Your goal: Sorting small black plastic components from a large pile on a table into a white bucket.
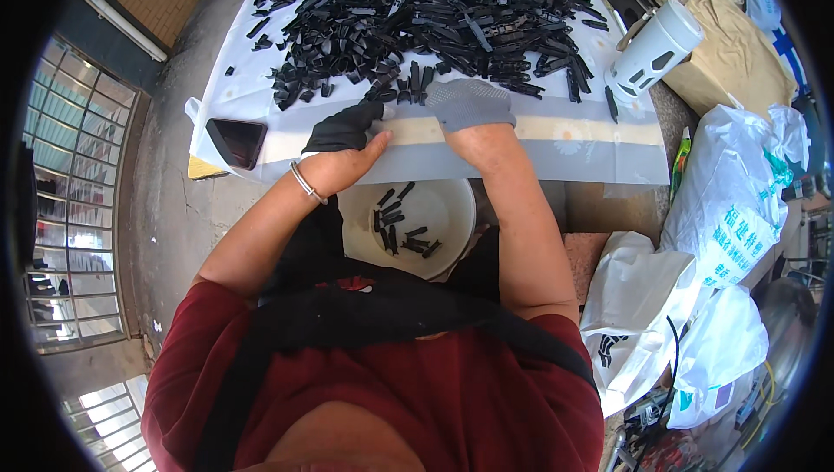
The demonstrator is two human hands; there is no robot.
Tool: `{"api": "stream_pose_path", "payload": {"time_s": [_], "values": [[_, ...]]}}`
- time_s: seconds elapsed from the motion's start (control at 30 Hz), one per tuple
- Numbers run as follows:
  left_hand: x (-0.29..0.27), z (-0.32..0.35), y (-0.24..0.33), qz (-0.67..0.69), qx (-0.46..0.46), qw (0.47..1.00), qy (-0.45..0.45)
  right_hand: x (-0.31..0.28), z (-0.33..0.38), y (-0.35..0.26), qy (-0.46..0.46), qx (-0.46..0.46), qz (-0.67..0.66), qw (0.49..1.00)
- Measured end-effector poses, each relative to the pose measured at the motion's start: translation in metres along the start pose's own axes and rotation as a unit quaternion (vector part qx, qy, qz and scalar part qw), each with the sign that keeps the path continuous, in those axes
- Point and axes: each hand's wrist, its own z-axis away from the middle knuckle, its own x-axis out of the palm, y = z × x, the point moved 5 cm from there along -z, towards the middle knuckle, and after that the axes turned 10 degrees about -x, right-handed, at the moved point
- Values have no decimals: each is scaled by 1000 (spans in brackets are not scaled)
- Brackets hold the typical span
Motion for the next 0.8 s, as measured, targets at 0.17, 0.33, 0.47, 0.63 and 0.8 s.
{"api": "stream_pose_path", "payload": {"time_s": [0.17, 0.33, 0.47, 0.63, 0.8], "values": [[-9, -14, -13, -100, -10, 995, 26, 2, -1, -3, -36, 59, -30, 997], [-15, 2, -4, -12, -31, 998, 54, -1, 3, -12, 17, 23, -64, 998], [-5, 10, 5, 242, -107, 957, -122, -1, -2, -44, 53, -7, -214, 975], [9, 7, -21, 326, -171, 924, -102, -1, -8, -5, 212, -49, -107, 970], [9, 7, -34, 368, -181, 907, -93, 10, -22, 2, 92, -6, 85, 992]]}}
